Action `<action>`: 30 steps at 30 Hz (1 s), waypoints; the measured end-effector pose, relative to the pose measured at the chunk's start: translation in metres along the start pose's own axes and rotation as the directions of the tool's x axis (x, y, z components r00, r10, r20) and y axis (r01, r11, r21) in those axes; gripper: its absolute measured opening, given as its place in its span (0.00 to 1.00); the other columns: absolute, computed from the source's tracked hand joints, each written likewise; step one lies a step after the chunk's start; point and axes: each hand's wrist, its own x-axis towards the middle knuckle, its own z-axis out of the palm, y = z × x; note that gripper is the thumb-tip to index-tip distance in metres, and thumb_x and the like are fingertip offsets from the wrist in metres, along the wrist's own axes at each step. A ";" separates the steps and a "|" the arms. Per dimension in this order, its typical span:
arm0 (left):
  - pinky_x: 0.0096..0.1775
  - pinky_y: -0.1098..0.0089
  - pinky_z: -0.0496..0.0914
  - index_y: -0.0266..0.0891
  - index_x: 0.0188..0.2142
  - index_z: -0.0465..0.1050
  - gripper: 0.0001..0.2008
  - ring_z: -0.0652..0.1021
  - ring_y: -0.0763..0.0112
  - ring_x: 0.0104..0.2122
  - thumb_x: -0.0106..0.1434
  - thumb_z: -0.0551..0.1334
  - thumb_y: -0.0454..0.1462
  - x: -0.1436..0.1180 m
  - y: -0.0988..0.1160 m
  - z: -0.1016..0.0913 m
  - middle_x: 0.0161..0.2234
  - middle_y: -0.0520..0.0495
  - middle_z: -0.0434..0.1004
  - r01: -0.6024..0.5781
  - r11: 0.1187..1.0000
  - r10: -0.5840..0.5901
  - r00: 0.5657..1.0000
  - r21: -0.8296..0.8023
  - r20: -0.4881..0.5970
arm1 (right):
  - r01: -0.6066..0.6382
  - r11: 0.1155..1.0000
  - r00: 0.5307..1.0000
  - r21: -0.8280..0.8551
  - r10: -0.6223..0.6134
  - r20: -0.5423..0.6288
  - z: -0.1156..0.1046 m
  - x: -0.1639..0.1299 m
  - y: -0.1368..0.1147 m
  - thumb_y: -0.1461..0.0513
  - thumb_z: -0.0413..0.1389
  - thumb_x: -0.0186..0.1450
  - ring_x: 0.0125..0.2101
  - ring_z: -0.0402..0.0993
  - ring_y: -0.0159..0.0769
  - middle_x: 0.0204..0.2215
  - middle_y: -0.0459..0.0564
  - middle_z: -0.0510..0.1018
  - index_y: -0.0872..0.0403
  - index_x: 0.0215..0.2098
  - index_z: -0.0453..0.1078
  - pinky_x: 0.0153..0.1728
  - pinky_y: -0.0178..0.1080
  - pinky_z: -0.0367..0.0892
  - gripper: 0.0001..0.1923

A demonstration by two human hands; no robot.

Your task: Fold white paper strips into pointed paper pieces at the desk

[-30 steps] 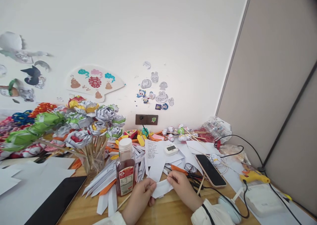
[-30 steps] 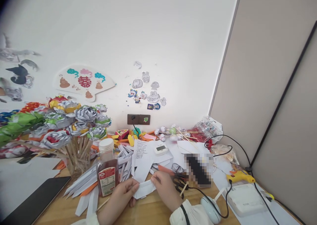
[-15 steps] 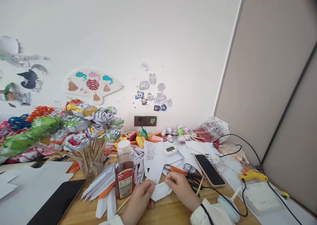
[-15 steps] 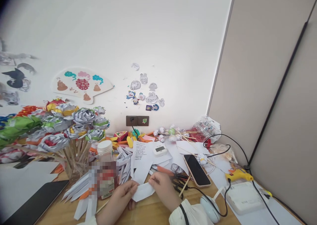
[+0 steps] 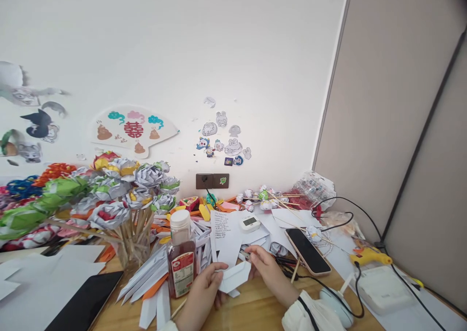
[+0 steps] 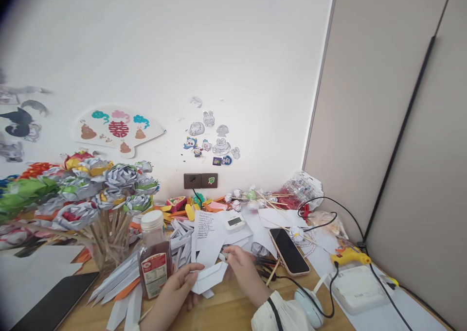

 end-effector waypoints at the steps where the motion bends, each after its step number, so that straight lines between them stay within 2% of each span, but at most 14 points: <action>1: 0.16 0.76 0.60 0.33 0.37 0.65 0.27 0.68 0.75 0.11 0.45 0.57 0.52 0.001 -0.001 -0.001 0.10 0.55 0.69 0.000 1.000 0.000 1.000 -0.010 -0.022 | -0.027 0.999 0.999 0.025 0.026 0.026 0.001 0.001 0.000 0.49 0.47 0.56 0.19 0.66 0.31 0.19 0.45 0.70 0.56 0.35 0.61 0.21 0.34 0.59 0.19; 3: 0.17 0.75 0.62 0.31 0.39 0.64 0.29 0.69 0.73 0.12 0.45 0.57 0.53 0.003 -0.002 -0.002 0.11 0.53 0.70 0.010 0.999 -0.012 0.999 -0.042 -0.052 | -0.053 0.998 0.996 0.042 0.050 0.075 0.003 0.001 0.001 0.48 0.48 0.55 0.17 0.65 0.30 0.18 0.45 0.70 0.57 0.35 0.60 0.19 0.33 0.59 0.21; 6: 0.18 0.74 0.62 0.31 0.39 0.65 0.29 0.70 0.72 0.13 0.45 0.57 0.52 0.002 -0.003 0.000 0.11 0.52 0.71 0.044 0.997 -0.044 0.999 -0.070 0.006 | -0.012 1.000 1.000 0.022 0.012 0.021 0.007 0.001 0.005 0.51 0.52 0.54 0.16 0.64 0.28 0.18 0.42 0.68 0.57 0.37 0.60 0.19 0.32 0.59 0.20; 9: 0.19 0.76 0.60 0.33 0.32 0.69 0.20 0.69 0.75 0.14 0.47 0.59 0.48 -0.003 0.001 0.004 0.14 0.53 0.70 0.020 0.998 -0.013 0.991 -0.054 0.135 | 0.034 0.999 0.998 0.003 -0.034 -0.044 0.008 0.001 0.008 0.54 0.54 0.53 0.16 0.62 0.27 0.17 0.40 0.64 0.55 0.38 0.59 0.19 0.31 0.58 0.19; 12: 0.20 0.77 0.60 0.34 0.26 0.69 0.13 0.70 0.77 0.18 0.47 0.61 0.43 -0.007 0.005 0.006 0.18 0.53 0.71 -0.026 0.998 0.035 0.983 -0.050 0.183 | 0.045 0.999 0.999 -0.004 -0.045 -0.008 0.008 0.000 0.007 0.56 0.55 0.52 0.16 0.60 0.26 0.16 0.39 0.63 0.55 0.38 0.61 0.19 0.30 0.56 0.17; 19: 0.15 0.78 0.55 0.35 0.25 0.65 0.16 0.62 0.82 0.11 0.49 0.59 0.47 -0.007 0.003 0.006 0.13 0.59 0.61 -0.068 0.997 0.063 0.984 0.023 0.168 | 0.086 0.991 0.983 -0.102 -0.067 0.170 0.020 -0.013 -0.007 0.59 0.55 0.53 0.19 0.56 0.25 0.17 0.40 0.61 0.57 0.35 0.69 0.21 0.30 0.54 0.13; 23: 0.12 0.80 0.52 0.37 0.23 0.62 0.16 0.60 0.83 0.08 0.49 0.58 0.48 -0.003 -0.003 0.008 0.09 0.61 0.59 -0.043 0.999 0.040 0.986 0.013 0.164 | 0.111 0.987 0.982 -0.118 -0.091 0.163 0.023 -0.016 -0.010 0.58 0.54 0.55 0.20 0.58 0.26 0.18 0.40 0.62 0.56 0.39 0.67 0.23 0.30 0.56 0.15; 26: 0.12 0.79 0.56 0.38 0.24 0.61 0.17 0.64 0.79 0.08 0.47 0.58 0.50 0.001 -0.005 0.006 0.08 0.59 0.64 -0.015 0.999 0.019 0.995 -0.046 0.099 | 0.088 0.992 0.987 -0.092 -0.074 0.142 0.016 -0.015 -0.010 0.57 0.52 0.57 0.24 0.64 0.29 0.21 0.43 0.67 0.56 0.41 0.64 0.27 0.32 0.59 0.16; 30: 0.17 0.77 0.64 0.38 0.24 0.60 0.18 0.73 0.74 0.14 0.42 0.63 0.48 0.003 -0.002 0.002 0.12 0.54 0.72 0.051 0.979 -0.060 0.997 -0.196 -0.042 | 0.030 0.999 0.952 -0.045 -0.015 0.307 0.005 -0.013 -0.006 0.58 0.56 0.54 0.32 0.69 0.34 0.31 0.49 0.72 0.56 0.40 0.65 0.32 0.35 0.62 0.17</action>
